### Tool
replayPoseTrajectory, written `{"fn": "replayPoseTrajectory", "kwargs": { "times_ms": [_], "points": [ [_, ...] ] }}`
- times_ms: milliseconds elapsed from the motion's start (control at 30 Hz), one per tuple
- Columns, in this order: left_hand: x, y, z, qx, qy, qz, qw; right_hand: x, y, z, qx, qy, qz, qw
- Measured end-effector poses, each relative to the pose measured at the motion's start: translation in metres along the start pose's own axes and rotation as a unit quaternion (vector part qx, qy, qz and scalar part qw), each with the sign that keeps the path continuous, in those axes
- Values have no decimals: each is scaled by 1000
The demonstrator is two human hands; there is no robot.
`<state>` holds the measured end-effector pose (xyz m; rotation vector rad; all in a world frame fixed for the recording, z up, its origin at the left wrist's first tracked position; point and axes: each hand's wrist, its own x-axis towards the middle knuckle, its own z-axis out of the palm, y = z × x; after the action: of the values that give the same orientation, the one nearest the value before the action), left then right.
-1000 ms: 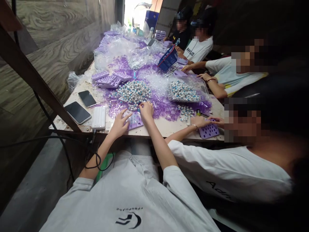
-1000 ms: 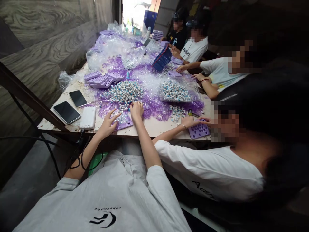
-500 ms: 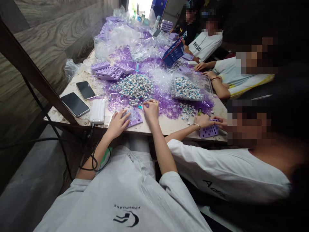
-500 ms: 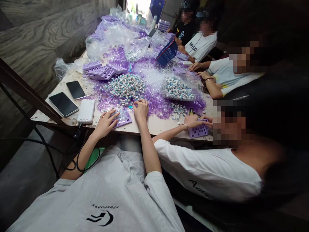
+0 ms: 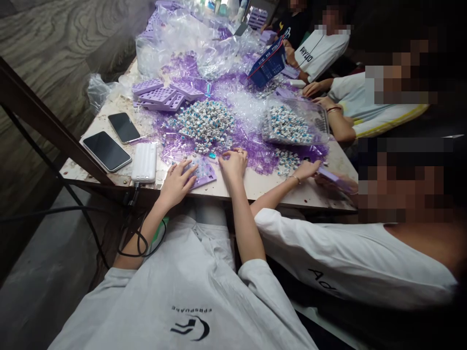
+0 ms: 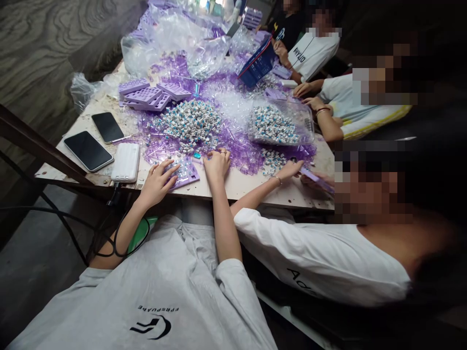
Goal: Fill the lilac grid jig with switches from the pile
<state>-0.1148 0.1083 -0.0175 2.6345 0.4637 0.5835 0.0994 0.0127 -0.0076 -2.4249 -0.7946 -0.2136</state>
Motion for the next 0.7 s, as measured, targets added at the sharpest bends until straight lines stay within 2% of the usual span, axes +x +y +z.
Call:
{"fn": "replayPoseTrajectory", "kwargs": {
  "times_ms": [300,400,533,700],
  "points": [
    [0,0,0,-4,-3,-3,1000,-14,13,1,46,43,-10,998],
    [0,0,0,-4,-5,-3,1000,-18,19,-5,29,55,-6,998],
    [0,1,0,-8,-7,-6,1000,-20,20,-17,-6,24,15,1000],
    [0,2,-1,-8,-10,-7,1000,-9,10,-22,-29,-23,-7,999]
  ]
}}
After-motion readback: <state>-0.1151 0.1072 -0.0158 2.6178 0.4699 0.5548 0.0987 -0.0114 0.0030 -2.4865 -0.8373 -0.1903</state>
